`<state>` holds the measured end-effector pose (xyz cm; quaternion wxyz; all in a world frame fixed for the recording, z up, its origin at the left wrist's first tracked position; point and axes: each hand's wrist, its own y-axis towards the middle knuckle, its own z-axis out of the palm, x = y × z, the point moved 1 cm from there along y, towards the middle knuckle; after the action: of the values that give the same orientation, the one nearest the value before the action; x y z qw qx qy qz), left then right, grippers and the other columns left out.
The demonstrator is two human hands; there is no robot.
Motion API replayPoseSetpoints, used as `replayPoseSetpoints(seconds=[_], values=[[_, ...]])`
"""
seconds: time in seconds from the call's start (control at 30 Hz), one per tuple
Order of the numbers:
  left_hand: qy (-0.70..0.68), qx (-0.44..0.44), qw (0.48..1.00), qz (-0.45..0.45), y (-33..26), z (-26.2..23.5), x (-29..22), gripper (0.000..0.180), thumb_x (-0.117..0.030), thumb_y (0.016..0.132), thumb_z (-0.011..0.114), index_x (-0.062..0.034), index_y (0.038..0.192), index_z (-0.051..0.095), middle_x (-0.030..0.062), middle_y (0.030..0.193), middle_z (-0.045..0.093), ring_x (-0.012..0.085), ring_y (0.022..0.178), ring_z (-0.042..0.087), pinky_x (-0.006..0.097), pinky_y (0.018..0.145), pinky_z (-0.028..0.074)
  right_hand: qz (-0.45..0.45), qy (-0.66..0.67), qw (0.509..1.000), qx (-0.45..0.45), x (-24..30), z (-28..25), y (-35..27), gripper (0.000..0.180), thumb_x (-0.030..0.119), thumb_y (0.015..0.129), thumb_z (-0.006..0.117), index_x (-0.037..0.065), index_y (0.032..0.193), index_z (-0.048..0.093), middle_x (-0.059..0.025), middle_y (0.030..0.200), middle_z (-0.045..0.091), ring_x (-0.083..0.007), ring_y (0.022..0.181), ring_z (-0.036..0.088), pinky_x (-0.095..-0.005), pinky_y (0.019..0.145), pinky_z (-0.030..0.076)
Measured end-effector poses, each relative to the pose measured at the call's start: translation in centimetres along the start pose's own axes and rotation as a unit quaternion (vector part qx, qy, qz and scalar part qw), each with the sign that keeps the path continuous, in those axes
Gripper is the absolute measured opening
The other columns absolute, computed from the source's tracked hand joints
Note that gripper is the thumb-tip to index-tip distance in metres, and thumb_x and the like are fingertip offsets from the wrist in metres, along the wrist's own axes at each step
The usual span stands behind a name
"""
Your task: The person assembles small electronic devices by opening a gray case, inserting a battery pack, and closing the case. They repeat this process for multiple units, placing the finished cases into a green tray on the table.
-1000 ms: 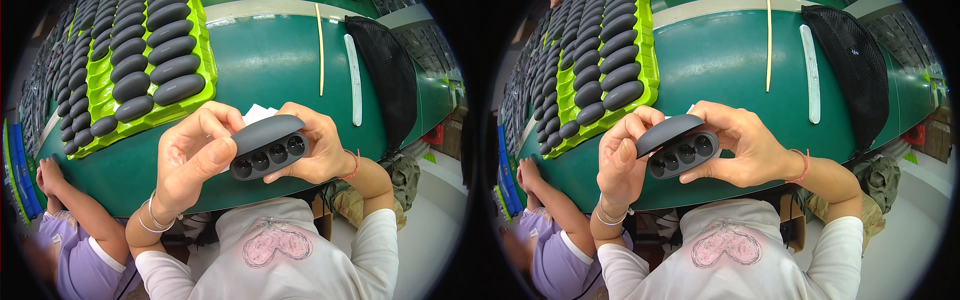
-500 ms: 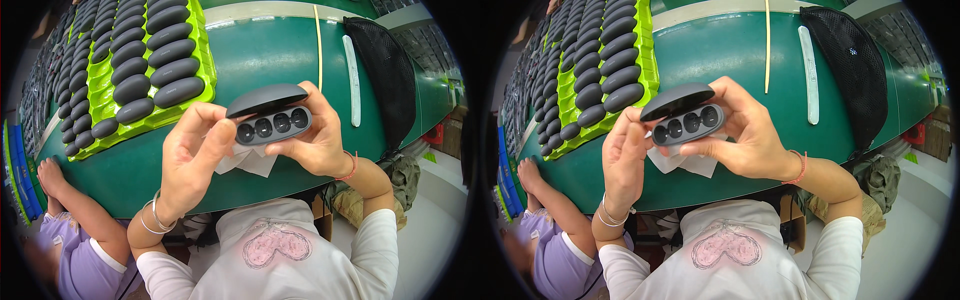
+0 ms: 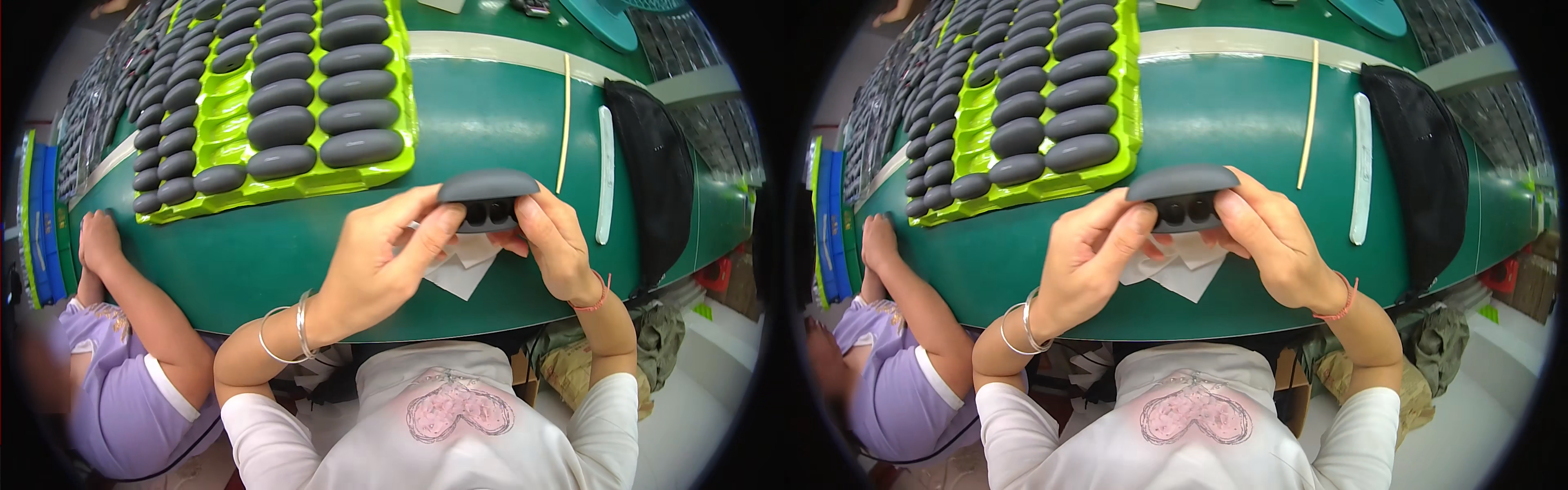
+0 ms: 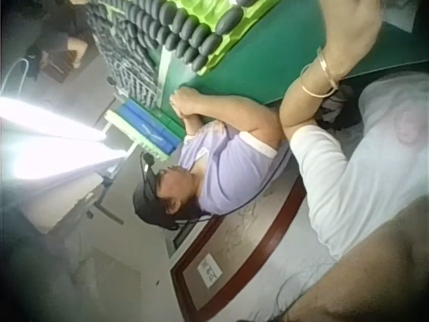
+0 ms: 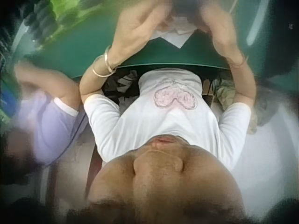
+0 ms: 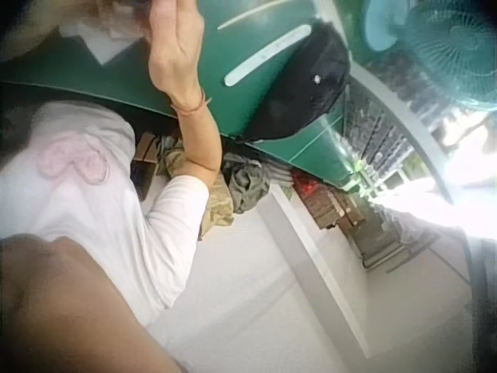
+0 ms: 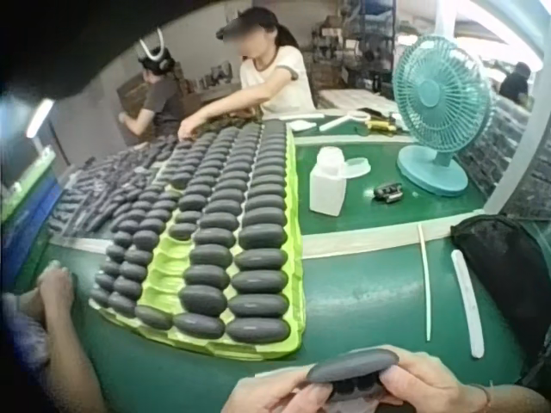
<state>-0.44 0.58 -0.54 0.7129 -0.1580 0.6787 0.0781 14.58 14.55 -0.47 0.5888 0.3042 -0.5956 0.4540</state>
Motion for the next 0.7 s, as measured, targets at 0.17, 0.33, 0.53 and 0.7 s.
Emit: replayPoseSetpoints(seconds=[0.17, 0.33, 0.53, 0.7], values=[[0.005, 0.018, 1.000, -0.019, -0.1, -0.5, -0.4, 0.030, -0.017, 0.099, 0.051, 0.0034, 0.120, 0.058, 0.0053, 0.089, 0.065, 0.0092, 0.074, 0.061, 0.024, 0.068, 0.050, 0.019, 0.049, 0.998, 0.030, -1.0, -0.4, 0.4, 0.040, 0.028, 0.102, 0.041, -0.001, 0.128, 0.049, -0.0008, 0.092, 0.055, -0.0043, 0.070, 0.044, -0.0178, 0.058, 0.035], [-0.006, -0.002, 1.000, 0.003, 0.1, -0.4, 0.7, 0.031, -0.014, 0.098, 0.053, 0.0032, 0.123, 0.056, 0.0080, 0.101, 0.064, 0.0107, 0.085, 0.062, 0.026, 0.077, 0.052, -0.069, -0.055, 0.996, 0.026, -0.5, 0.6, 0.9, 0.042, 0.030, 0.103, 0.039, -0.001, 0.130, 0.049, -0.0031, 0.101, 0.058, -0.0078, 0.075, 0.049, -0.0210, 0.066, 0.043], [0.000, 0.008, 0.999, 0.035, 0.0, -0.3, 0.9, 0.035, -0.011, 0.097, 0.053, 0.0022, 0.130, 0.050, 0.0096, 0.107, 0.063, 0.0130, 0.095, 0.062, 0.028, 0.085, 0.051, -0.063, -0.131, 0.989, 0.022, -0.6, -0.2, 1.0, 0.044, 0.031, 0.102, 0.041, -0.003, 0.129, 0.049, -0.0083, 0.107, 0.061, -0.0097, 0.074, 0.053, -0.0229, 0.068, 0.045], [0.055, -0.024, 0.998, 0.033, 0.2, 0.0, 0.8, 0.032, -0.006, 0.096, 0.050, 0.0033, 0.127, 0.051, 0.0117, 0.103, 0.064, 0.0158, 0.093, 0.064, 0.029, 0.083, 0.051, -0.107, -0.192, 0.975, -0.015, -1.3, 0.3, 0.5, 0.039, 0.022, 0.100, 0.044, -0.007, 0.127, 0.050, -0.0162, 0.112, 0.063, -0.0185, 0.083, 0.062, -0.0278, 0.074, 0.049]])
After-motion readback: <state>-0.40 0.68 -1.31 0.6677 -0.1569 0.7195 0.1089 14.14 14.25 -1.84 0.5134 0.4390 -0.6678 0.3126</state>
